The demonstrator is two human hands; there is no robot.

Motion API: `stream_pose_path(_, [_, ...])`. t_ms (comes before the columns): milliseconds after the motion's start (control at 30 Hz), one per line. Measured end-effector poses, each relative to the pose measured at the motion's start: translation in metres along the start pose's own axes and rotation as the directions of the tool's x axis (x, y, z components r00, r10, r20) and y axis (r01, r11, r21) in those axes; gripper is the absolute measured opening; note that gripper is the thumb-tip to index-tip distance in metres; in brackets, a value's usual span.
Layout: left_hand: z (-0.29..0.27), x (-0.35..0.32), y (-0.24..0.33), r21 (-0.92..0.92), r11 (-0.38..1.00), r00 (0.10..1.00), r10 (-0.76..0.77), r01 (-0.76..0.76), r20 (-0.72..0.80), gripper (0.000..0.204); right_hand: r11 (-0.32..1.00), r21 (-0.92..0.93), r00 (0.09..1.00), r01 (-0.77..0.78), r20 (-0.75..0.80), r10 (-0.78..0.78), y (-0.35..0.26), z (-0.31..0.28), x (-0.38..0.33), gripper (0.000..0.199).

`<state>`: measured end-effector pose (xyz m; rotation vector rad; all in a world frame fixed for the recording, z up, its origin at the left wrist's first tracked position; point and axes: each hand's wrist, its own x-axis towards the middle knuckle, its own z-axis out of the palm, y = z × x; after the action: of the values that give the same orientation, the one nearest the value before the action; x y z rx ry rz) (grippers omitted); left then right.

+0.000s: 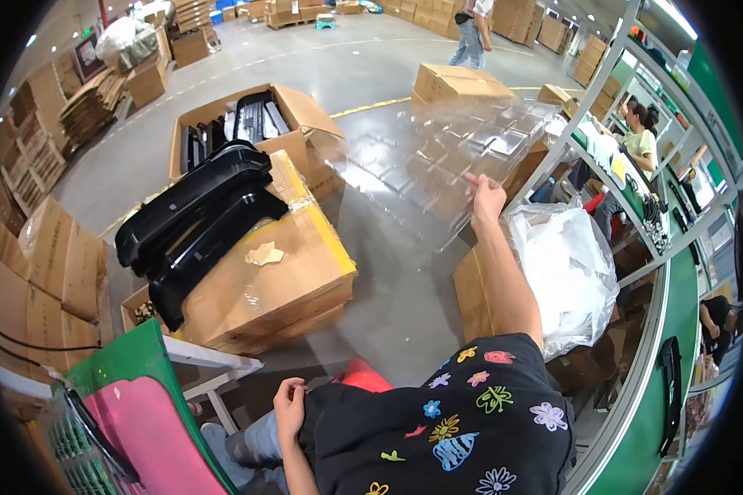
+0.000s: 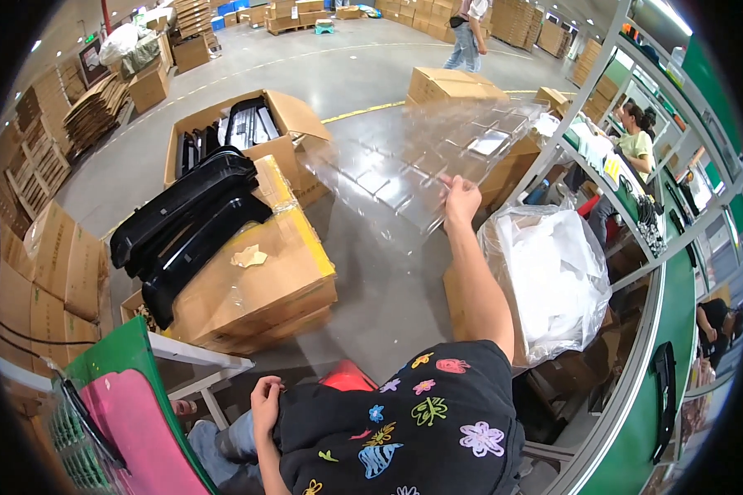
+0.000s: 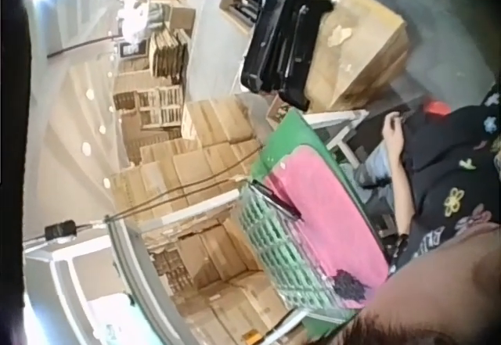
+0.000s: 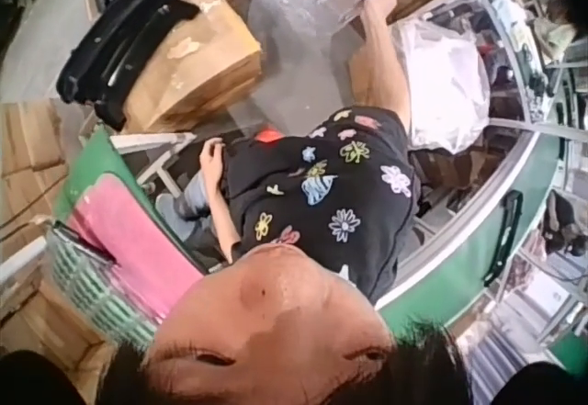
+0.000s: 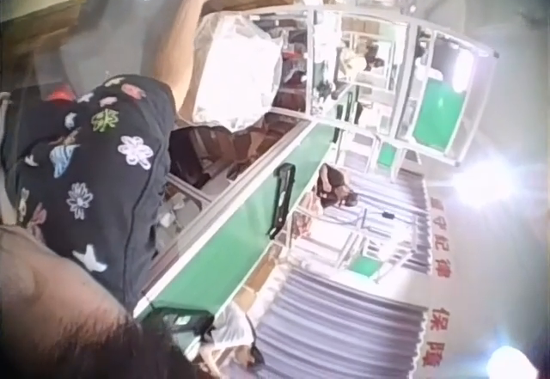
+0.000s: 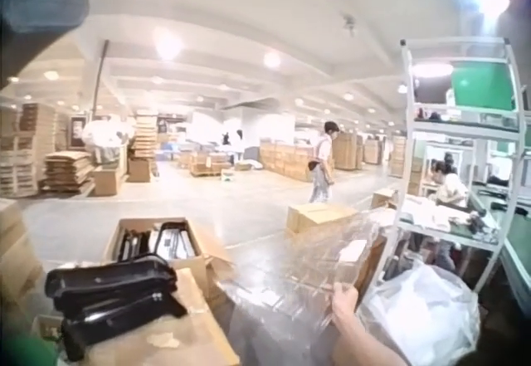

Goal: Assembling electronic components by mounting circuit boards into plastic housings and securing them with screws.

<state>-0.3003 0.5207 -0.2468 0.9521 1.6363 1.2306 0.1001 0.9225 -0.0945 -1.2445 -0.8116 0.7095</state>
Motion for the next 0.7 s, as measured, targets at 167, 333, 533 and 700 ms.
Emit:
stream_pose_path(167, [-0.005, 0.003, -0.007, 0.085, 0.995, 0.999, -0.047, 0.048, -0.008, 0.012, 0.954, 0.261, 0.985, -0.147, -0.052, 0.166, -0.051, 0.006, 0.097, 0.022])
stream_pose_path(333, [-0.001, 0.011, -0.011, 0.189, 0.977, 0.994, -0.103, 0.094, 0.035, 0.013, 0.798, 0.602, 0.898, 0.019, -0.362, 0.251, -0.032, -0.006, 0.23, 0.039])
stream_pose_path(533, [0.004, 0.014, -0.006, 0.165, 0.977, 0.991, -0.134, 0.133, -0.001, 0.012, 0.989, 0.14, 0.832, -0.05, -0.542, 0.119, 0.056, 0.015, 0.264, 0.071])
stream_pose_path(700, [0.003, 0.006, 0.008, 0.18, 0.97, 0.986, -0.153, 0.163, -0.067, 0.013, 0.959, -0.281, 0.967, 0.028, -0.236, -0.097, 0.096, 0.108, 0.189, 0.047])
